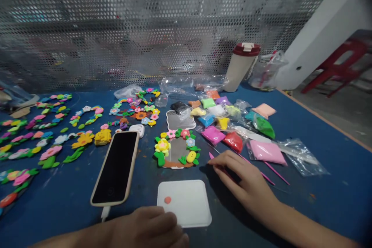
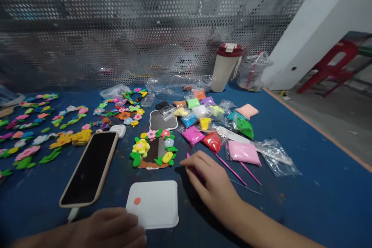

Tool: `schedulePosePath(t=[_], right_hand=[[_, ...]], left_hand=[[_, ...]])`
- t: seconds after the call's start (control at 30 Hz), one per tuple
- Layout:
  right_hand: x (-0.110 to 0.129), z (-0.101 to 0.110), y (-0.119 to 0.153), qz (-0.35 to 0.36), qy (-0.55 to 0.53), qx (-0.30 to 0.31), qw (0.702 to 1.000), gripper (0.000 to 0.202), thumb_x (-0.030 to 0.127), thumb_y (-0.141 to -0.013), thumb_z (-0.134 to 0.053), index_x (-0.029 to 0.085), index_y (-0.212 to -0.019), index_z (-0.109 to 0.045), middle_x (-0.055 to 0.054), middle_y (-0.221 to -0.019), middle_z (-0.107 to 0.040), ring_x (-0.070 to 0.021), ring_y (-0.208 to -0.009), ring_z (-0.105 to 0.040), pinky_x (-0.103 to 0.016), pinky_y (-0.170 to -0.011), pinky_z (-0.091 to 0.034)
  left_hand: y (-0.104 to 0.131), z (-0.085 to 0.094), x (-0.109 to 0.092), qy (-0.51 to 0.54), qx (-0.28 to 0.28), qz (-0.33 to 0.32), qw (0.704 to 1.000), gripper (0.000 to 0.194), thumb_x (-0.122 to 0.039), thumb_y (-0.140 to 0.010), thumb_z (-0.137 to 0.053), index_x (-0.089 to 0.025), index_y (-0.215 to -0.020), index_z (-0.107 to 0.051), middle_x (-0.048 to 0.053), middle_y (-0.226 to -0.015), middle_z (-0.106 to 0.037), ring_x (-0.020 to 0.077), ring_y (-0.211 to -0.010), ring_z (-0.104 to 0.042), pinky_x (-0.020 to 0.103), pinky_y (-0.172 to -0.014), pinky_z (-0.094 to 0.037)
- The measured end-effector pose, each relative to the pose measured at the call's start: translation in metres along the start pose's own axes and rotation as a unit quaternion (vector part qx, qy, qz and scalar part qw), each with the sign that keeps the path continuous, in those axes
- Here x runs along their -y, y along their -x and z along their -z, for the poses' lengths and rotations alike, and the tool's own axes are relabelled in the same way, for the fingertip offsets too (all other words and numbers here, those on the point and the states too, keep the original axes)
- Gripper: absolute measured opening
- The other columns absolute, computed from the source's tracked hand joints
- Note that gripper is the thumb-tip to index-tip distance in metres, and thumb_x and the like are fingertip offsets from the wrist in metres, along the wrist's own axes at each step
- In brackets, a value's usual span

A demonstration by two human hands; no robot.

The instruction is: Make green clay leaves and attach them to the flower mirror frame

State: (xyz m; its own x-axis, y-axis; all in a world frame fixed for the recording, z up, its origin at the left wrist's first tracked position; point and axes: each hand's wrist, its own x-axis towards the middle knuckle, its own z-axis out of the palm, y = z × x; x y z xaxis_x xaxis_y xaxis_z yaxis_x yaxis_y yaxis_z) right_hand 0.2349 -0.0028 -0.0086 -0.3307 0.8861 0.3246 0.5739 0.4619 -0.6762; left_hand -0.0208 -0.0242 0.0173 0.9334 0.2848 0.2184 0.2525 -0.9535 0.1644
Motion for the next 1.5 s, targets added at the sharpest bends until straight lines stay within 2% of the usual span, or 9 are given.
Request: schedulePosePath(t=[0.17, 0.23, 0.33, 0.47, 0.63, 0.83, 1.17, 1.37, 1.5], right_hand=[[0.001, 0.005, 0.002, 0.018, 0.028, -0.008, 0.999, 0.017, 0.012, -0.089, -0.047, 0.021, -0.092, -0.061, -0.005, -0.084, -0.064, -0.0169, -0.078, -0.063, -0.028, -0.068, -0.051], [0.001, 0.006, 0.004, 0.022, 0.037, -0.011, 0.999, 0.016, 0.013, -0.089, -0.047, 0.021, -0.091, -0.06, -0.004, -0.083, -0.064, -0.0167, -0.077, -0.062, -0.028, -0.068, -0.05], [0.0, 0.007, 0.006, 0.031, 0.046, -0.01, 0.998, 0.015, 0.013, -0.09, -0.046, 0.02, -0.092, -0.06, -0.005, -0.084, -0.064, -0.0172, -0.079, -0.062, -0.029, -0.069, -0.05], [0.004, 0.003, 0.008, 0.058, 0.048, -0.007, 0.997, 0.016, 0.012, -0.088, -0.049, 0.021, -0.095, -0.06, -0.006, -0.084, -0.065, -0.0176, -0.078, -0.062, -0.029, -0.068, -0.051], [0.016, -0.013, 0.009, 0.187, 0.033, 0.028, 0.981, 0.01, 0.021, -0.088, -0.055, 0.019, -0.096, -0.06, -0.007, -0.087, -0.066, -0.0172, -0.079, -0.06, -0.028, -0.069, -0.05], [0.02, -0.03, 0.017, 0.251, 0.024, 0.02, 0.968, 0.019, 0.016, -0.094, -0.044, 0.017, -0.089, -0.062, -0.006, -0.076, -0.065, -0.0155, -0.069, -0.057, -0.026, -0.061, -0.045], [0.027, -0.025, 0.015, 0.23, -0.033, 0.099, 0.968, 0.016, 0.013, -0.09, -0.043, 0.016, -0.086, -0.058, -0.007, -0.077, -0.061, -0.0165, -0.071, -0.053, -0.028, -0.064, -0.044], [0.017, -0.021, 0.018, 0.019, -0.145, 0.016, 0.989, 0.008, 0.016, -0.089, -0.051, 0.021, -0.085, -0.055, 0.0, -0.08, -0.061, -0.0113, -0.072, -0.056, -0.019, -0.065, -0.046], [0.013, -0.022, 0.018, -0.024, -0.188, 0.024, 0.981, 0.016, 0.015, -0.092, -0.049, 0.023, -0.1, -0.06, 0.001, -0.088, -0.068, -0.0095, -0.078, -0.063, -0.016, -0.07, -0.047]], left_hand=[[0.008, -0.004, -0.003, -0.031, -0.022, -0.039, 0.998, 0.019, -0.014, -0.088, -0.051, -0.02, -0.071, -0.058, -0.003, -0.055, -0.058, 0.0118, -0.045, -0.048, 0.024, -0.045, -0.038], [0.007, -0.001, -0.004, -0.028, 0.037, -0.016, 0.999, 0.013, -0.009, -0.086, -0.052, -0.017, -0.079, -0.058, -0.001, -0.068, -0.063, 0.0127, -0.056, -0.053, 0.023, -0.054, -0.043], [0.003, -0.009, -0.002, 0.022, -0.049, 0.041, 0.998, 0.019, -0.01, -0.09, -0.042, -0.016, -0.087, -0.059, 0.0, -0.073, -0.066, 0.0124, -0.062, -0.056, 0.022, -0.06, -0.045], [-0.004, -0.031, 0.004, 0.013, -0.157, 0.184, 0.97, 0.029, -0.018, -0.093, -0.044, -0.022, -0.07, -0.062, -0.004, -0.06, -0.065, 0.0106, -0.058, -0.056, 0.019, -0.055, -0.043], [-0.02, -0.03, 0.0, 0.099, -0.245, 0.187, 0.946, 0.028, -0.034, -0.093, -0.051, -0.017, -0.074, -0.064, 0.0, -0.061, -0.065, 0.0105, -0.056, -0.057, 0.019, -0.051, -0.044], [-0.033, -0.025, -0.005, 0.126, -0.25, 0.199, 0.939, 0.044, -0.042, -0.094, -0.044, -0.016, -0.063, -0.06, -0.002, -0.051, -0.059, 0.0082, -0.048, -0.053, 0.017, -0.045, -0.04], [-0.02, -0.026, -0.004, 0.111, -0.178, 0.183, 0.961, 0.042, -0.037, -0.097, -0.038, -0.019, -0.064, -0.056, -0.002, -0.056, -0.061, 0.0096, -0.052, -0.056, 0.018, -0.049, -0.042], [-0.02, -0.009, -0.001, 0.177, -0.243, 0.346, 0.889, 0.018, -0.015, -0.085, -0.048, -0.021, -0.075, -0.063, -0.003, -0.067, -0.064, 0.0096, -0.056, -0.061, 0.017, -0.05, -0.046], [-0.022, -0.016, -0.001, 0.175, -0.23, 0.307, 0.907, 0.02, -0.013, -0.087, -0.05, -0.024, -0.08, -0.066, -0.005, -0.07, -0.067, 0.0083, -0.062, -0.062, 0.015, -0.049, -0.042]])
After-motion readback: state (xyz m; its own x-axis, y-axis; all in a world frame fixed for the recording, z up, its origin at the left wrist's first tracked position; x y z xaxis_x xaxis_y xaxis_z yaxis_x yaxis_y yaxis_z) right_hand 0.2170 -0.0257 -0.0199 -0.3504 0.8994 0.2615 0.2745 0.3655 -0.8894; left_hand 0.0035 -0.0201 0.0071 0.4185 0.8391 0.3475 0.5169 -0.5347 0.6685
